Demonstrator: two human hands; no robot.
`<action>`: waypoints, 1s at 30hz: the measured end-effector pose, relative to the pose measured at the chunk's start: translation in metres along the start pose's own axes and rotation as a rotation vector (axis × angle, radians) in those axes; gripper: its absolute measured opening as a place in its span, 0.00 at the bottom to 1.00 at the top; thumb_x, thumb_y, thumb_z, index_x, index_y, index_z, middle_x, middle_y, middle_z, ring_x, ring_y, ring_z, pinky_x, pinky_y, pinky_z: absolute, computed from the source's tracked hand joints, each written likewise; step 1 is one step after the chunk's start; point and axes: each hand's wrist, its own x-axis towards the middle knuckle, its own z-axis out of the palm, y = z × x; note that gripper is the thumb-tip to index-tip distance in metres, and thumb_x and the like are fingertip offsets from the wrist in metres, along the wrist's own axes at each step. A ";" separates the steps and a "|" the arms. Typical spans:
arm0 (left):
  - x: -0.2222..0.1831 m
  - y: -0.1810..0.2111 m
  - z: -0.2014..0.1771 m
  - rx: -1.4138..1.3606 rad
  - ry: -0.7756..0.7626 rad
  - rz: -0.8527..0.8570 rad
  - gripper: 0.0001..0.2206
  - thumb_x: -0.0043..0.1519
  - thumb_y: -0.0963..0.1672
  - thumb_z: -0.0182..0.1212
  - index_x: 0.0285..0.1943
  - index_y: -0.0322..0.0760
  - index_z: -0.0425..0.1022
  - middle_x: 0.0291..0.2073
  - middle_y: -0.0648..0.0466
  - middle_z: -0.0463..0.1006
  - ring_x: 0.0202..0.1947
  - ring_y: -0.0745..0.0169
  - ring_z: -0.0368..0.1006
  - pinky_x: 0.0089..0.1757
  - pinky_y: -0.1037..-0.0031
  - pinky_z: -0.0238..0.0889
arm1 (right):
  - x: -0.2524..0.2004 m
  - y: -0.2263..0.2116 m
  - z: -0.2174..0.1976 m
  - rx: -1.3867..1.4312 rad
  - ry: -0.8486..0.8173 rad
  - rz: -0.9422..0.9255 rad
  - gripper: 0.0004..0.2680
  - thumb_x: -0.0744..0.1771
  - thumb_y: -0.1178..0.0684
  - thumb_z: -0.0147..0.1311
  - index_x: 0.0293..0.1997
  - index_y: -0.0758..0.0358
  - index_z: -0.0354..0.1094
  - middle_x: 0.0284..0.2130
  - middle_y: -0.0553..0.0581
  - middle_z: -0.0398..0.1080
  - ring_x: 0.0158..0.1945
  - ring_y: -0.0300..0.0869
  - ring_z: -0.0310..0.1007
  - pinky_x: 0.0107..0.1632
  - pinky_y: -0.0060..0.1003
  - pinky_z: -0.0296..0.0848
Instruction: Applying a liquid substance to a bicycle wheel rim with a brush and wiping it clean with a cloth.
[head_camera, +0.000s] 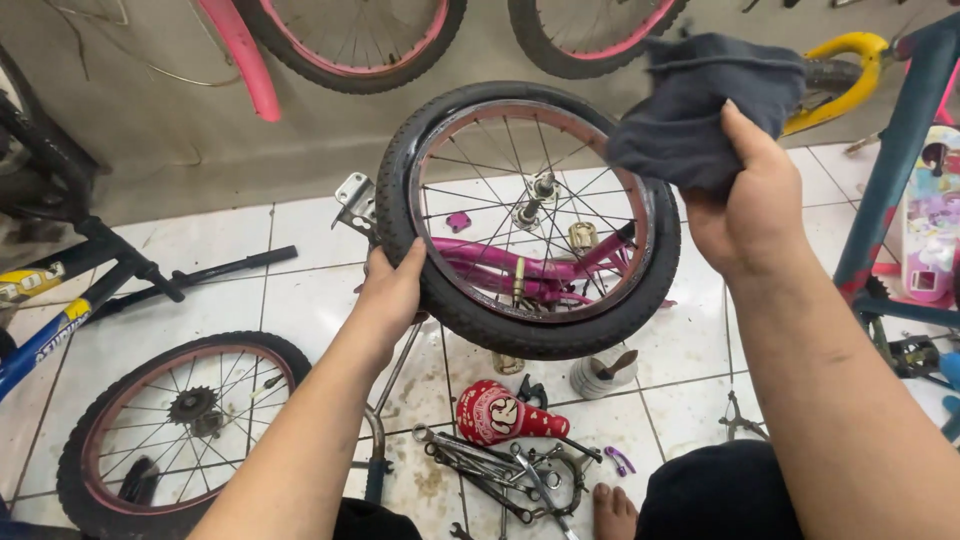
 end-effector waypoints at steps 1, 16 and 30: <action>-0.005 0.005 0.000 -0.002 0.003 -0.003 0.26 0.67 0.52 0.43 0.71 0.34 0.56 0.54 0.40 0.74 0.47 0.51 0.79 0.43 0.67 0.76 | 0.012 0.016 -0.013 -0.001 -0.002 0.004 0.14 0.69 0.56 0.48 0.58 0.75 0.64 0.50 0.60 0.76 0.49 0.40 0.80 0.59 0.33 0.80; -0.009 0.019 0.011 0.005 0.000 -0.032 0.38 0.68 0.57 0.43 0.77 0.27 0.38 0.65 0.23 0.59 0.62 0.22 0.66 0.49 0.47 0.73 | 0.020 0.115 -0.007 -1.387 -0.537 -0.545 0.16 0.70 0.52 0.54 0.67 0.52 0.65 0.59 0.57 0.70 0.68 0.50 0.65 0.70 0.48 0.57; -0.010 0.015 0.015 0.179 0.025 -0.019 0.40 0.66 0.59 0.44 0.79 0.32 0.38 0.68 0.30 0.61 0.70 0.29 0.56 0.62 0.39 0.50 | 0.034 0.143 -0.003 -1.122 -0.061 -0.372 0.09 0.62 0.44 0.73 0.43 0.41 0.80 0.30 0.44 0.74 0.38 0.37 0.80 0.44 0.31 0.78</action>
